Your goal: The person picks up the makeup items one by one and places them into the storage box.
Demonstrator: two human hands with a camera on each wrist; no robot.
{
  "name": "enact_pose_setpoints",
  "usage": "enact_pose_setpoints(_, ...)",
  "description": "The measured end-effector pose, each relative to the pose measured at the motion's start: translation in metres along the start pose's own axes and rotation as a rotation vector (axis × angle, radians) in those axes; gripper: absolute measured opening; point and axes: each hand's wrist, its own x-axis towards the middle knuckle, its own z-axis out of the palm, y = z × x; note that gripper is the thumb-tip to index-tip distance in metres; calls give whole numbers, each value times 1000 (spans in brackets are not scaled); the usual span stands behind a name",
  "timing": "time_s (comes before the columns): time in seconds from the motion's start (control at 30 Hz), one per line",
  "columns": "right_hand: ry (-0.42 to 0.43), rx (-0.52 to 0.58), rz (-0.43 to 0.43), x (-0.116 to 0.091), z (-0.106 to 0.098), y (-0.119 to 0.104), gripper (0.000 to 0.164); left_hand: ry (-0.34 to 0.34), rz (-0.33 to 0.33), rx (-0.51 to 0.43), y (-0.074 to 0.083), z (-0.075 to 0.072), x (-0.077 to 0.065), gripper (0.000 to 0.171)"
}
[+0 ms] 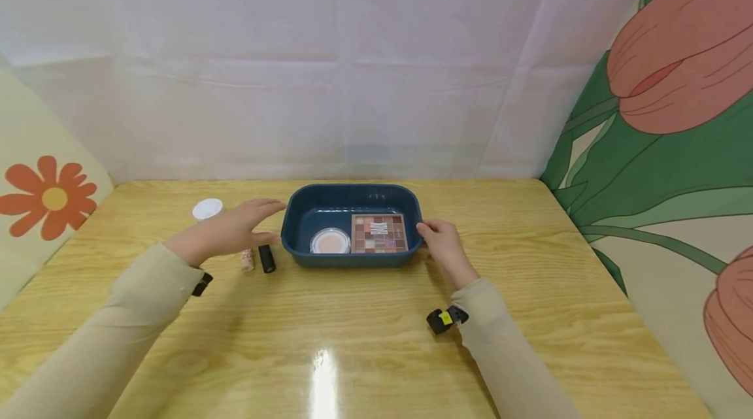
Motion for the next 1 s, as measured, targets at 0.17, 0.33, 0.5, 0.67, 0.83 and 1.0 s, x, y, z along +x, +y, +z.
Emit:
enact_pose_setpoints(0.17,3,2,-5,0,0,0,42,4,-25,-16,-2,0,-4,62)
enact_pose_setpoints(0.33,4,5,-8,1,1,1,42,11,-68,-37,-5,0,-10,66)
enact_pose_setpoints(0.5,3,11,-12,1,0,3,42,19,-88,-21,-9,-2,-14,68)
enact_pose_setpoints(0.67,8,19,-9,2,-1,3,43,37,-58,-6,-14,0,-17,65)
enact_pose_setpoints(0.83,2,12,-15,2,0,3,44,44,-67,0,-19,3,-20,65)
enact_pose_setpoints(1.0,3,5,-15,1,-1,2,44,39,-83,-24,-23,8,-22,65)
